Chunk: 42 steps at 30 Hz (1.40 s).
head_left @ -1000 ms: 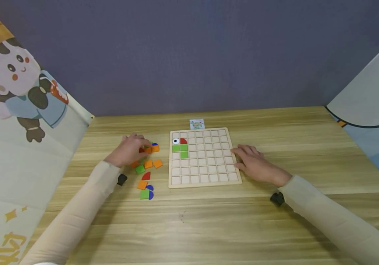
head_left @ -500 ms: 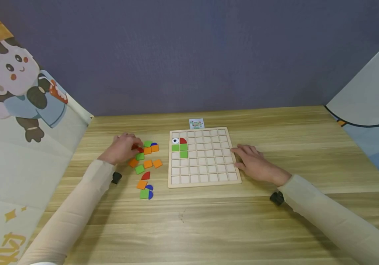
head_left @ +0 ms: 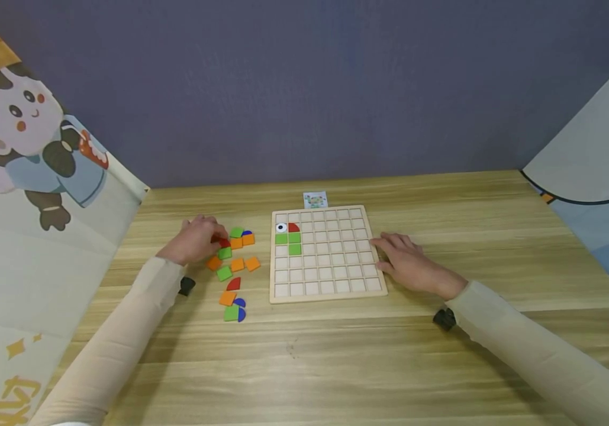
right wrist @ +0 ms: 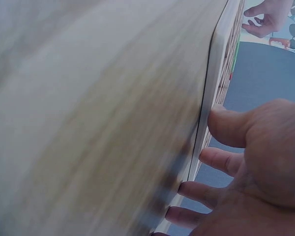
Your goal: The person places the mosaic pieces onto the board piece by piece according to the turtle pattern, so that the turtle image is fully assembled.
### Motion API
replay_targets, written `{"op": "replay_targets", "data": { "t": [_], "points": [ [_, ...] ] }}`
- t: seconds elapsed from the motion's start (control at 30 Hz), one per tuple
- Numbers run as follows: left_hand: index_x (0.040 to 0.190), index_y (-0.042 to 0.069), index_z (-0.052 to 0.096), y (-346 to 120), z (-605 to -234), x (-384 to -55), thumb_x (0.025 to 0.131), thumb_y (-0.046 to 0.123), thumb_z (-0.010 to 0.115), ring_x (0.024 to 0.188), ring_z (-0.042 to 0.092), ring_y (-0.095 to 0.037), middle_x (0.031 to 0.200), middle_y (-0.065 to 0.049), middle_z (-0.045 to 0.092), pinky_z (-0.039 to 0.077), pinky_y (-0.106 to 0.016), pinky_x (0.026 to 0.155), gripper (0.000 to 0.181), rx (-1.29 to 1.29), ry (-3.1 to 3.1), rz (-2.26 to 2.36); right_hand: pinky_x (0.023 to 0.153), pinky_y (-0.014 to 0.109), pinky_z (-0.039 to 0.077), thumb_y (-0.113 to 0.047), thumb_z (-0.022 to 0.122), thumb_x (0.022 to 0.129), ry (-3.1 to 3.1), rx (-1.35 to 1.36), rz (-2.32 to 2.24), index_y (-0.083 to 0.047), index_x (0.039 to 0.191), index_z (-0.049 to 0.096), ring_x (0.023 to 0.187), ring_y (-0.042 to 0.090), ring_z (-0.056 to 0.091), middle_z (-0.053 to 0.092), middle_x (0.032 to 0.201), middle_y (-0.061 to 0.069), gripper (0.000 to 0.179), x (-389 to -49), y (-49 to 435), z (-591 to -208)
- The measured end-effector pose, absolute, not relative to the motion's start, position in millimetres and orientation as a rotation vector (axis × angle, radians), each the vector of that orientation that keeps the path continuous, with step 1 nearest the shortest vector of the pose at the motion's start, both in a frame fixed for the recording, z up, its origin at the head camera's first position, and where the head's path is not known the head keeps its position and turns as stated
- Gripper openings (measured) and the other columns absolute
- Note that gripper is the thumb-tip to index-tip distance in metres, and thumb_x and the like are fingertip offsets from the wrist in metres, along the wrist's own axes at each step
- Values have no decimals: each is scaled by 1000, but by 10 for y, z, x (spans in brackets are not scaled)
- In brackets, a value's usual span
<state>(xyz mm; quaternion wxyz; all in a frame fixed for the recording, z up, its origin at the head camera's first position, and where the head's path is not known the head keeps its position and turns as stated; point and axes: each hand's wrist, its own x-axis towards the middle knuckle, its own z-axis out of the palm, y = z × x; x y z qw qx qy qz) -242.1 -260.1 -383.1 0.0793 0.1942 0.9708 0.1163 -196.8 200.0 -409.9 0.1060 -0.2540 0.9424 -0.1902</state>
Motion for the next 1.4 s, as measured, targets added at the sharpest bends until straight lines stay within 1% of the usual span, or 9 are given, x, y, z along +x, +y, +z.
{"op": "replay_targets", "data": {
  "t": [0.27,0.53,0.6,0.7,0.8,0.9,1.03,1.2,1.4],
  "points": [
    [97,11,74,-2623,-3835,-2404,85,8,68,97,45,-31,100,-7,59,27,-53,82,14,549,2913,332,95,69,19,-19,51,99,2772,-748,-558,-4,144,32,132,46,18,21,146,28,51,-1963,2005,-4102],
    [99,7,71,-2622,-3833,-2392,84,11,71,97,46,-31,97,-7,60,27,-53,84,15,530,2921,332,95,69,20,-19,51,98,2779,-753,-571,-4,143,33,132,46,19,22,146,29,50,-1960,1993,-4088],
    [97,7,71,-2619,-3831,-2389,84,13,72,96,46,-31,95,-6,60,28,-53,84,14,533,2927,327,94,69,20,-19,51,98,2781,-751,-572,-4,143,33,132,46,19,22,146,29,50,-1959,1993,-4084],
    [89,10,71,-2622,-3833,-2389,84,17,72,94,47,-31,89,-4,59,26,-55,85,8,527,2936,341,94,69,20,-19,51,99,2778,-743,-568,-4,143,33,132,46,19,22,146,28,50,-1955,1994,-4080],
    [85,12,68,-2629,-3842,-2395,85,18,72,90,46,-29,83,-1,57,25,-54,84,8,517,2944,378,94,69,20,-19,50,99,2775,-742,-564,-4,143,33,132,46,18,22,146,28,50,-1949,1995,-4072],
    [92,10,67,-2639,-3860,-2408,84,15,72,90,47,-28,85,-1,60,25,-54,83,11,559,2942,425,94,69,20,-19,50,99,2776,-751,-562,-4,143,33,132,46,19,22,146,29,50,-1952,1995,-4072],
    [104,8,66,-2638,-3895,-2430,83,7,70,93,48,-26,94,-3,64,26,-52,83,22,644,2917,462,94,69,20,-18,51,99,2781,-761,-567,-3,143,33,131,46,19,22,146,29,50,-1961,1991,-4072],
    [105,9,65,-2606,-3920,-2449,83,5,70,90,46,-25,92,-2,63,27,-49,82,24,663,2897,474,94,69,21,-19,51,99,2787,-765,-560,-4,142,34,131,46,20,23,146,29,50,-1966,1983,-4078],
    [107,10,64,-2559,-3927,-2465,82,5,71,89,44,-25,86,0,60,27,-50,84,26,634,2892,464,94,69,21,-19,51,98,2785,-760,-555,-4,143,34,131,46,20,22,146,29,50,-1961,1987,-4084]
  ]
}}
